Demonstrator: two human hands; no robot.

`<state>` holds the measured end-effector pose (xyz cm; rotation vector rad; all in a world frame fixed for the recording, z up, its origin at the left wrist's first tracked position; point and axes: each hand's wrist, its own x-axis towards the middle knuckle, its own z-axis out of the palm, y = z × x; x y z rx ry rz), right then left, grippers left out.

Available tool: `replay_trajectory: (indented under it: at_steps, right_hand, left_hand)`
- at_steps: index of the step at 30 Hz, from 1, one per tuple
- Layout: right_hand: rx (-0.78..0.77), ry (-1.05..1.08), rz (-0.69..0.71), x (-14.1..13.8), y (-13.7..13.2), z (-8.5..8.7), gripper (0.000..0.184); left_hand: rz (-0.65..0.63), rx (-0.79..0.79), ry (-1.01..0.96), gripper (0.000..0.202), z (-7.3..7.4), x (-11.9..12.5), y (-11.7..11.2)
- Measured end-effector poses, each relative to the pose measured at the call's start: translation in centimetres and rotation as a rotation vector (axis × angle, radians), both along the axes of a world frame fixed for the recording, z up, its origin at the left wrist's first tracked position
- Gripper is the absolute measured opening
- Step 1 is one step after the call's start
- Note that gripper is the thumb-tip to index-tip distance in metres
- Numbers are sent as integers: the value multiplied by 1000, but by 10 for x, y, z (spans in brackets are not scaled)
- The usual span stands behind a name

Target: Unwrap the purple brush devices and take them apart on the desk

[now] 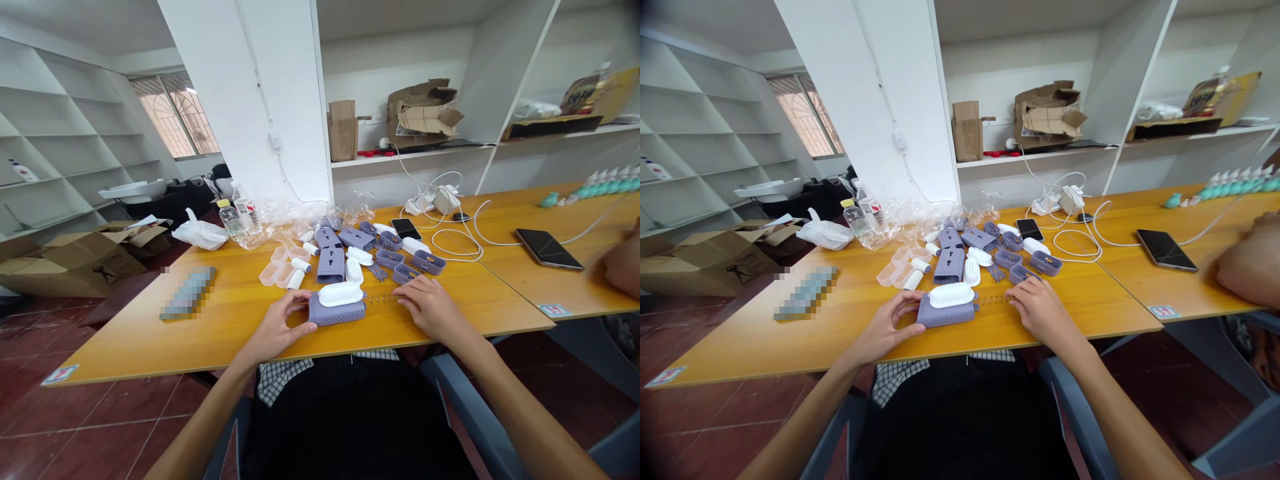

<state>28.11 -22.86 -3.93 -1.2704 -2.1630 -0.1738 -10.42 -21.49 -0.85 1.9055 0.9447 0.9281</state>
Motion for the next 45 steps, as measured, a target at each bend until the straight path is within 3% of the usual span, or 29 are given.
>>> replay_trajectory:
  at_steps: [7,18,24,32,41,45]
  right_hand:
    - [119,58,-133,35,2,-1,20]
    - [25,139,-2,8,6,-8,23]
    - [-133,43,-3,7,6,-13,41]
    - [-224,-62,-120,6,7,-19,60]
    - [-199,-86,-198,6,7,-23,72]
    - [-244,-96,-172,6,5,-17,61]
  left_hand:
    - [97,-40,-66,51,-2,-17,5]
    - [249,123,115,47,-7,-19,6]
    - [415,330,403,44,-14,-22,6]
    - [302,434,767,58,-21,-39,6]
    - [270,423,759,61,-26,-43,8]
    - [280,404,751,61,-25,-41,9]
